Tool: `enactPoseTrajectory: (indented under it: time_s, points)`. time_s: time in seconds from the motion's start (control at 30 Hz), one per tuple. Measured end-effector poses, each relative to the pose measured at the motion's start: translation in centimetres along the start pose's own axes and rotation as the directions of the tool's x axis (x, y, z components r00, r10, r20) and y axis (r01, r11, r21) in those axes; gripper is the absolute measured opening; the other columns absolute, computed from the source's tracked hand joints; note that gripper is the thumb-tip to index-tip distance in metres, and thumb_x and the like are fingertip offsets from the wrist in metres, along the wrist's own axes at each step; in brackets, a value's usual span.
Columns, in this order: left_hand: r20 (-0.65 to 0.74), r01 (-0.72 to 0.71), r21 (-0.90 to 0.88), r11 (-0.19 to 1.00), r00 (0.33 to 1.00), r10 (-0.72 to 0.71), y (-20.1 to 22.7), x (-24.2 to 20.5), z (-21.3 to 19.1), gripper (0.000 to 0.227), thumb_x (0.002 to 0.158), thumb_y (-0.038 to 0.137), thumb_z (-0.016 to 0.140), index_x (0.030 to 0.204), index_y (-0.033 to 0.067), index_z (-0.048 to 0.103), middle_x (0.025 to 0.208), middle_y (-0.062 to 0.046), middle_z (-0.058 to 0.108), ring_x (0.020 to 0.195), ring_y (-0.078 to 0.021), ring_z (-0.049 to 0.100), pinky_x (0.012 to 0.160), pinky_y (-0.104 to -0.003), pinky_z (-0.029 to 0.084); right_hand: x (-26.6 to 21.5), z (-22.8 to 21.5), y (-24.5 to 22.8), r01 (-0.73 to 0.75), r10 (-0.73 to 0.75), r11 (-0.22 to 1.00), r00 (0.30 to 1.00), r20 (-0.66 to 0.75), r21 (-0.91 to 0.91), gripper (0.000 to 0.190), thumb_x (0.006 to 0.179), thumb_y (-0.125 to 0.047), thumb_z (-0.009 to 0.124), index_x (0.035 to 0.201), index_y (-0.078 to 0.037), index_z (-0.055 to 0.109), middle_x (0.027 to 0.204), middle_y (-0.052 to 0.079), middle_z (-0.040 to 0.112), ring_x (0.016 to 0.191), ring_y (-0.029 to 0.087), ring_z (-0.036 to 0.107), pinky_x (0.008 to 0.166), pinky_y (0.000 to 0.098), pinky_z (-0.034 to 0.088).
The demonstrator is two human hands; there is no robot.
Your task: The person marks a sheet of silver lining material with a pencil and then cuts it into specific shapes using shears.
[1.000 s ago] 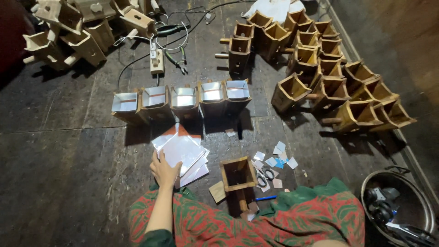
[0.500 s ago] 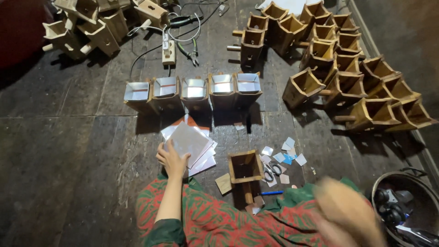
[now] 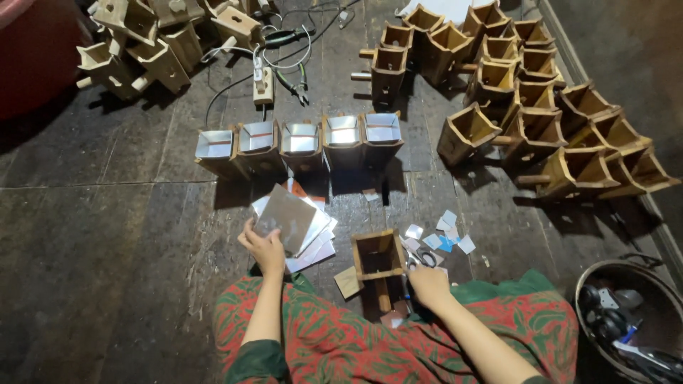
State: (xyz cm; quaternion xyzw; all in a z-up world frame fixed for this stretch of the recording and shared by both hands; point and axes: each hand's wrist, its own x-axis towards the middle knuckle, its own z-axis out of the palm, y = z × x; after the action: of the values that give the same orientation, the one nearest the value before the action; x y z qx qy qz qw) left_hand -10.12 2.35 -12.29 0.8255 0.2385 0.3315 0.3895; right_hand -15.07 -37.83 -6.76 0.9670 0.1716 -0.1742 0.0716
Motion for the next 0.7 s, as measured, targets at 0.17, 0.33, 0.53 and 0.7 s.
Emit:
enactPoseTrajectory:
  time_s: [0.17, 0.33, 0.53, 0.7]
  points:
    - [-0.100, 0.279, -0.107, 0.954, 0.952, -0.289, -2.0, 0.9, 0.2, 0.059, 0.073, 0.013, 0.095, 0.120, 0.0180, 0.060, 0.096, -0.013, 0.071, 0.084, -0.0333, 0.073, 0.072, -0.037, 0.057, 1.3, 7.7, 0.3, 0.157, -0.166, 0.983, 0.981, -0.095, -0.096, 0.011, 0.080, -0.009, 0.068, 0.078, -0.014, 0.078, 0.071, 0.007, 0.075, 0.071, 0.027, 0.076, 0.061, 0.0430, 0.054]
    - [-0.134, 0.310, -0.257, 0.915, 0.926, -0.352, -5.3, 1.6, 1.3, 0.046, 0.078, 0.016, 0.095, 0.110, 0.0116, 0.061, 0.091, -0.012, 0.069, 0.076, -0.0254, 0.070, 0.067, -0.035, 0.056, -0.1, 1.0, 2.2, 0.106, -0.107, 0.994, 0.993, -0.055, -0.028, 0.011, 0.081, -0.005, 0.069, 0.087, -0.007, 0.079, 0.084, 0.014, 0.077, 0.083, 0.033, 0.077, 0.069, 0.0470, 0.060]
    - [0.106, 0.586, -0.645, 0.491, 0.705, -0.701, -6.1, 2.2, 0.4, 0.023, 0.098, 0.017, 0.073, 0.107, 0.0105, 0.053, 0.100, -0.001, 0.050, 0.065, -0.0092, 0.058, 0.055, -0.014, 0.061, -3.5, -5.9, 6.3, -0.271, 0.291, 0.868, 0.957, 0.016, 0.416, 0.023, 0.083, -0.029, 0.075, 0.097, -0.011, 0.074, 0.103, 0.014, 0.076, 0.108, 0.037, 0.072, 0.087, 0.0512, 0.059]
    - [0.159, 0.639, -0.531, 0.557, 0.721, -0.675, -6.9, 2.0, 0.6, 0.035, 0.108, 0.027, 0.061, 0.128, -0.0014, 0.058, 0.106, -0.007, 0.062, 0.072, -0.0082, 0.059, 0.057, -0.011, 0.057, -4.2, -5.2, 7.8, -0.248, 0.479, 0.668, 0.865, -0.150, 0.702, 0.012, 0.084, -0.018, 0.064, 0.094, -0.010, 0.065, 0.100, 0.015, 0.071, 0.104, 0.039, 0.071, 0.087, 0.0483, 0.058]
